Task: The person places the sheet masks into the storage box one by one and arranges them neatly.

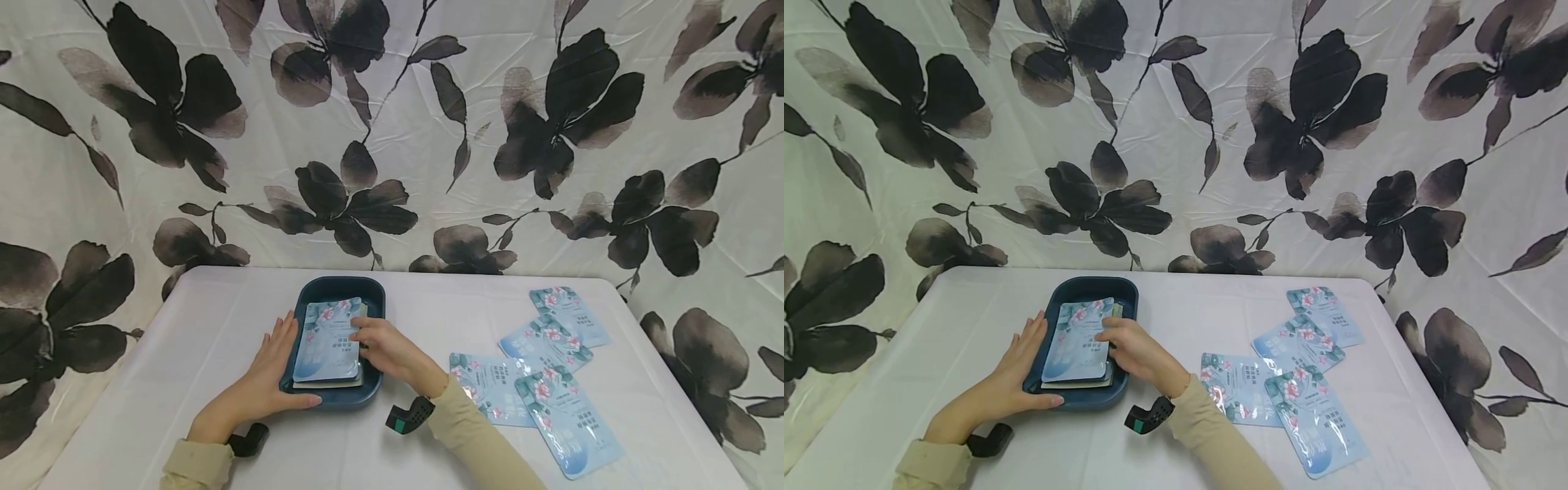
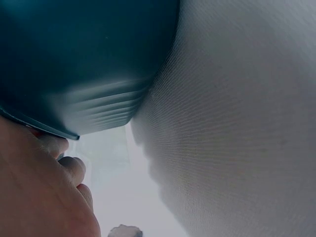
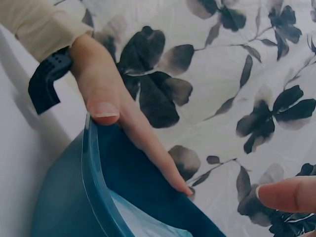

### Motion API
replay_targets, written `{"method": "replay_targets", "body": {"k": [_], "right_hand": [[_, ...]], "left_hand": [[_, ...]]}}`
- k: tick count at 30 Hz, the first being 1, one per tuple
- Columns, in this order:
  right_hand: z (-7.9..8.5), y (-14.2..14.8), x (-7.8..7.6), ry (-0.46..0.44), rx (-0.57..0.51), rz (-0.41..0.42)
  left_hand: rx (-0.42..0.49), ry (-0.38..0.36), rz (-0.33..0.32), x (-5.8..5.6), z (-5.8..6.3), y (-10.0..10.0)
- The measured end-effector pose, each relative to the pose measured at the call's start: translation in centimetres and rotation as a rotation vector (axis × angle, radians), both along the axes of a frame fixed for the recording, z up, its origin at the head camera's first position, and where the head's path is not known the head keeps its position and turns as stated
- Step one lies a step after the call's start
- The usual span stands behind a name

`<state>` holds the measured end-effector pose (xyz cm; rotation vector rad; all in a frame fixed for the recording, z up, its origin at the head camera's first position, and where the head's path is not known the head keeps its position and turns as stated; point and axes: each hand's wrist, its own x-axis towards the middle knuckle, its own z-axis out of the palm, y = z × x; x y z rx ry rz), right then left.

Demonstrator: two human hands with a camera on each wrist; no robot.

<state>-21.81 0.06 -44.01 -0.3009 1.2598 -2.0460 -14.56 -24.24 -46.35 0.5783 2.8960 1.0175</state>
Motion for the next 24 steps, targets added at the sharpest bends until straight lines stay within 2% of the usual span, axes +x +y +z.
{"method": "replay_targets", "body": {"k": [11,18,24], "right_hand": [[0.26,-0.08,0.29,0.081,0.117,-0.048],[0.25,-0.32,0.49,0.095,0.176,-0.081],[0.44,-0.33,0.76,0.092,0.183,-0.089]], "left_hand": [[0.0,0.0,0.003,-0.15,-0.03,-0.05],[0.008,0.0,0.009,-0.22,-0.12,-0.02],[0.004,-0.003,0.013,-0.27,-0.13,-0.03]]}}
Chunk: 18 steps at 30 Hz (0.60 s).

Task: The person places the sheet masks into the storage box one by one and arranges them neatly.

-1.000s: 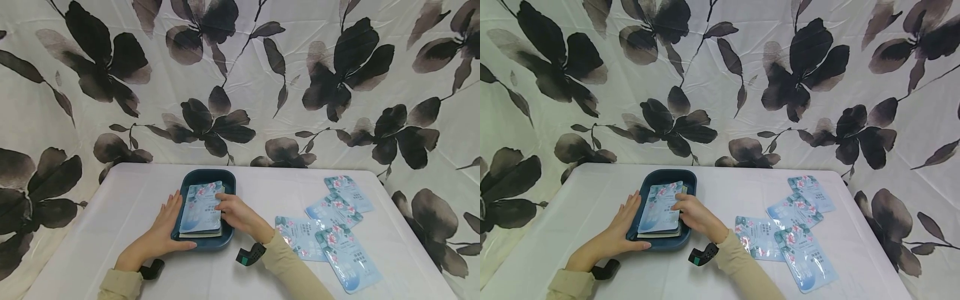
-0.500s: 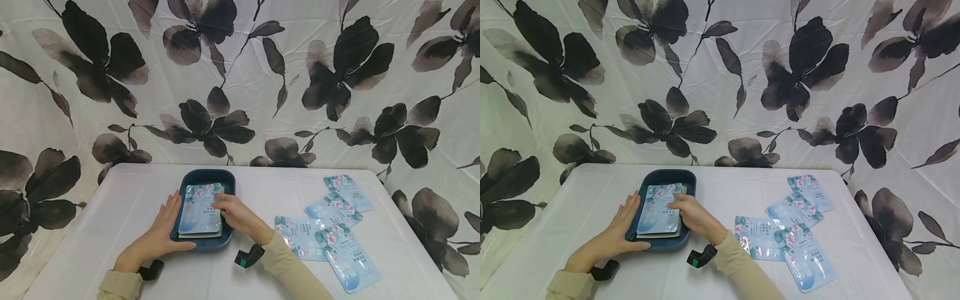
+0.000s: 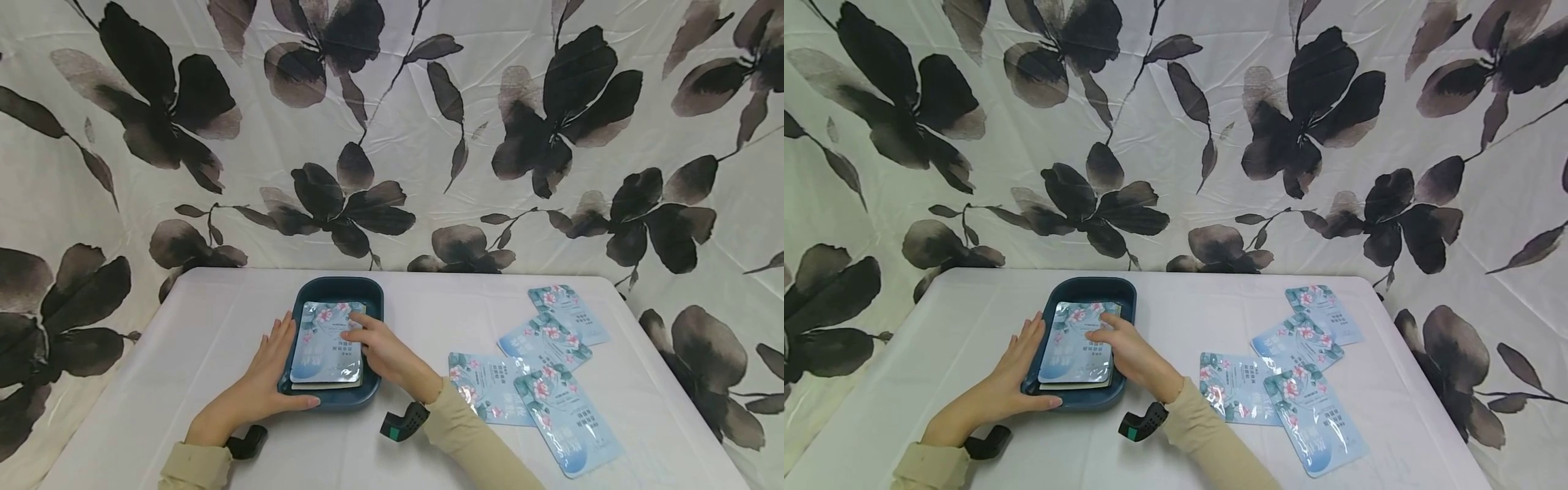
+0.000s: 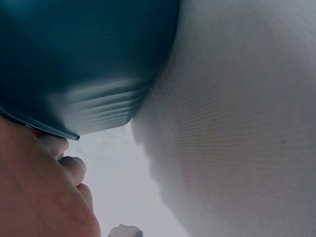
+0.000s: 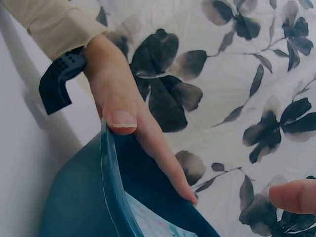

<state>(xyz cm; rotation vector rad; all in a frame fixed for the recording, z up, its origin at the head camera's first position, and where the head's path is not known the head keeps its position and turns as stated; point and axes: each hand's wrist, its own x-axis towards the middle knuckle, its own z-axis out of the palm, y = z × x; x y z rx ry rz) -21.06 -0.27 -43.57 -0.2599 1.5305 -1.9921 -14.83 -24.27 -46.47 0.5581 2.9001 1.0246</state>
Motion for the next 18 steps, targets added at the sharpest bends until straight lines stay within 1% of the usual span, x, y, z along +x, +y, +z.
{"method": "replay_targets", "body": {"k": [5,8,13,15,18], "right_hand": [[0.0,0.0,0.0,-0.009,-0.01,-0.004],[0.0,0.1,0.0,0.016,0.028,0.007],[0.4,0.9,0.2,0.131,0.132,0.081],[0.8,1.6,0.2,0.176,0.14,0.117],[1.1,2.7,-0.1,0.21,0.093,0.154]], "left_hand": [[0.001,0.002,0.003,0.0,0.0,0.0],[0.004,0.002,0.001,0.1,0.0,0.1],[0.005,0.003,-0.002,0.1,0.0,0.0],[0.0,-0.001,0.001,0.1,-0.1,0.0],[-0.006,-0.005,0.005,0.0,-0.1,-0.1]]}}
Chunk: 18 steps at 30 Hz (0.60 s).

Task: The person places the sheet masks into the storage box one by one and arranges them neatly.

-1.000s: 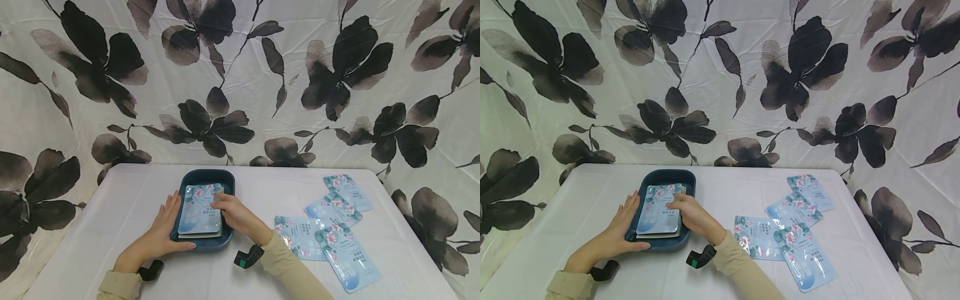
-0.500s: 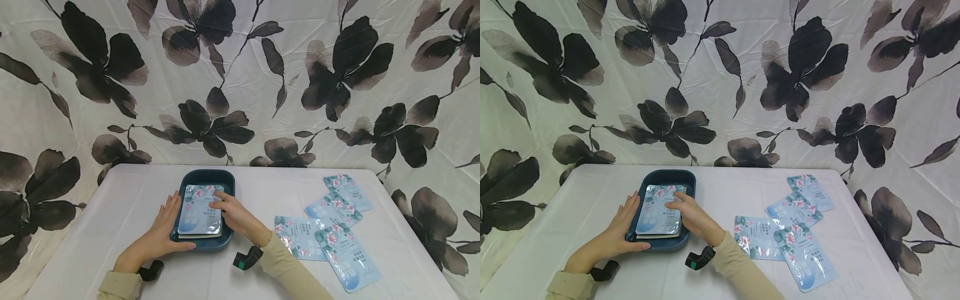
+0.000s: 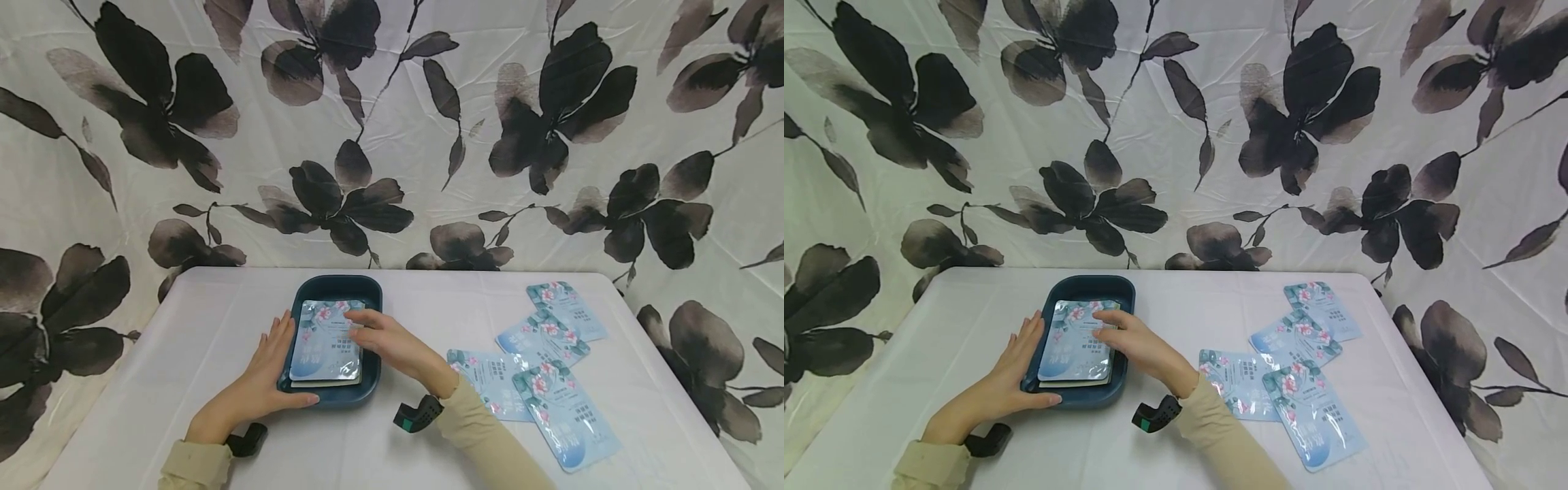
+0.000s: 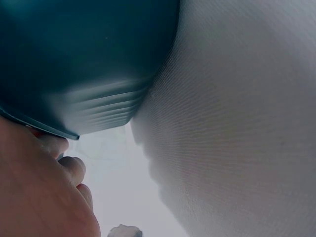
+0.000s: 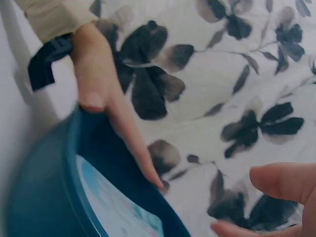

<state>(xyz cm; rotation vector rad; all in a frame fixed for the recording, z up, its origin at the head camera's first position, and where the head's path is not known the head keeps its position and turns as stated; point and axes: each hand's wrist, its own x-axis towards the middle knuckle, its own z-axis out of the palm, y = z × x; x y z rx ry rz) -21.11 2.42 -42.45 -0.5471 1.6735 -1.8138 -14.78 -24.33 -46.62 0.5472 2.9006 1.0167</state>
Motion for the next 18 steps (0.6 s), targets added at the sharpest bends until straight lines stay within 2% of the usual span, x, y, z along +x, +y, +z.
{"method": "replay_targets", "body": {"k": [4,8,14,18], "right_hand": [[0.4,1.7,-0.7,0.037,-0.066,0.013],[1.1,3.4,-1.3,0.143,-0.051,-0.021],[2.2,6.3,-2.3,0.32,0.059,-0.122],[2.6,8.3,-3.0,0.42,0.186,-0.141]], "left_hand": [[-0.008,-0.003,0.006,-0.1,-0.1,0.1],[-0.012,-0.001,0.009,-0.1,-0.2,0.0],[-0.019,0.001,0.014,-0.1,-0.1,0.0],[-0.016,0.0,0.013,-0.1,0.0,0.1]]}}
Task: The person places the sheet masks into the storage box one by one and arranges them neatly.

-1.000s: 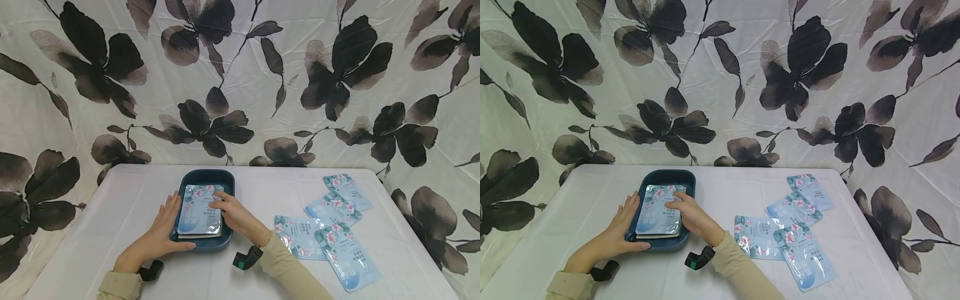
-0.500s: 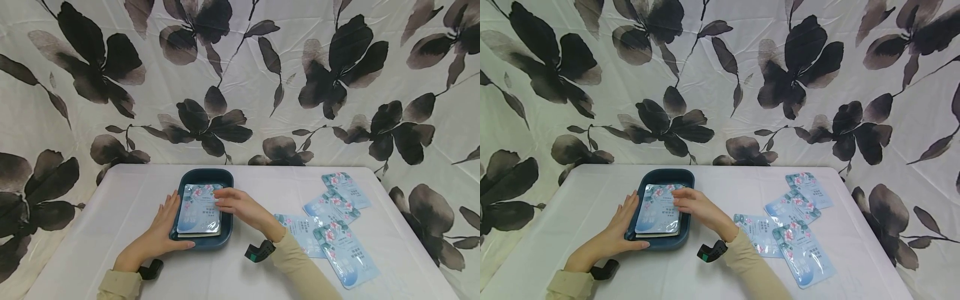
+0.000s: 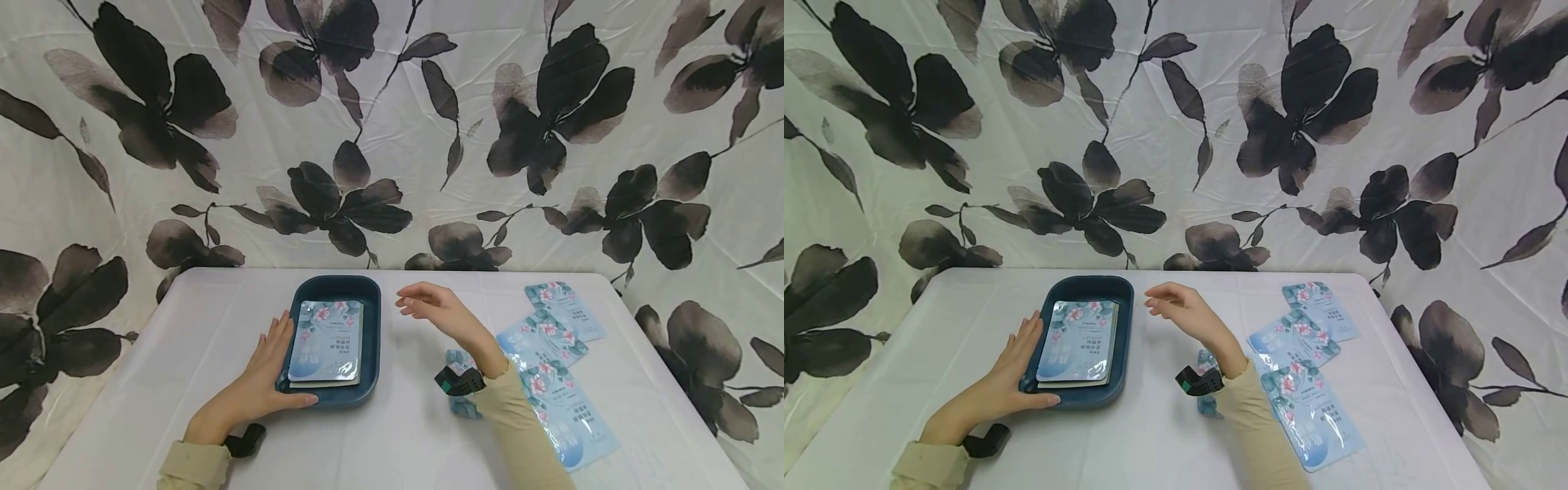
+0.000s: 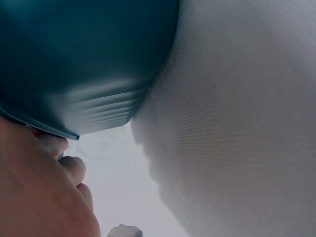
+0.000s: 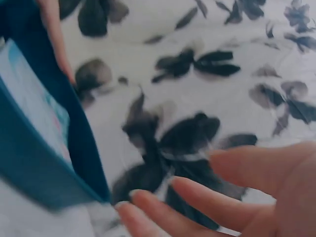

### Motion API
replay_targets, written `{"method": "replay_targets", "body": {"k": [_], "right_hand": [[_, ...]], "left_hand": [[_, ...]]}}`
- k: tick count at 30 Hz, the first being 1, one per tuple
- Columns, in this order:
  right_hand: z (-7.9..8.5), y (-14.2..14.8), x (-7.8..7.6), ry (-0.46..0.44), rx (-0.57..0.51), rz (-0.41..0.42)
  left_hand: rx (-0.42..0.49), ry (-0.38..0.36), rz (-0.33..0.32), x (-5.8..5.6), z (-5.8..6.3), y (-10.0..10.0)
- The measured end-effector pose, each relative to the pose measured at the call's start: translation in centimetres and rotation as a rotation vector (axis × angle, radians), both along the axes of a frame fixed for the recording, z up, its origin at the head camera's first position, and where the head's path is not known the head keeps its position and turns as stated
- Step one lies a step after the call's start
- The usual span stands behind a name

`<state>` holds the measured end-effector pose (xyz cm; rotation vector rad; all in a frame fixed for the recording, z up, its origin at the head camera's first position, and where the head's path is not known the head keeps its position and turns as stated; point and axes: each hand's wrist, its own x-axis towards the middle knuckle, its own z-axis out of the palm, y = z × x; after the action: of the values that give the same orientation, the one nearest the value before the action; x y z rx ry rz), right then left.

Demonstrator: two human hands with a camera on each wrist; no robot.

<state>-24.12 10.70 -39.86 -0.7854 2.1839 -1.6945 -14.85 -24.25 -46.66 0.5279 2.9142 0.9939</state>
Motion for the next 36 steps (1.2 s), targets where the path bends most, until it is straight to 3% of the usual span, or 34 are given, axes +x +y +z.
{"method": "replay_targets", "body": {"k": [4,8,12,18,27,33,36], "right_hand": [[0.1,2.1,-0.5,0.108,0.17,-0.006],[-0.1,4.0,-0.9,0.148,0.337,0.037],[-0.4,5.6,-1.1,0.088,0.485,0.076],[-1.2,6.9,-1.6,-0.055,0.635,0.062],[-2.6,7.7,-1.8,-0.154,0.68,0.082],[-3.2,7.5,-1.8,-0.256,0.633,0.053],[-3.6,7.5,-2.0,-0.272,0.597,0.077]], "left_hand": [[0.004,0.006,-0.004,0.1,0.0,0.0],[0.006,0.007,-0.004,0.1,0.1,0.1],[0.013,0.01,-0.007,0.1,0.1,0.1],[0.023,0.005,-0.012,0.1,0.0,0.0],[0.014,0.015,-0.014,0.0,-0.2,-0.1],[0.018,0.009,-0.009,0.0,-0.2,0.0],[0.02,0.003,-0.001,-0.1,-0.1,0.0]]}}
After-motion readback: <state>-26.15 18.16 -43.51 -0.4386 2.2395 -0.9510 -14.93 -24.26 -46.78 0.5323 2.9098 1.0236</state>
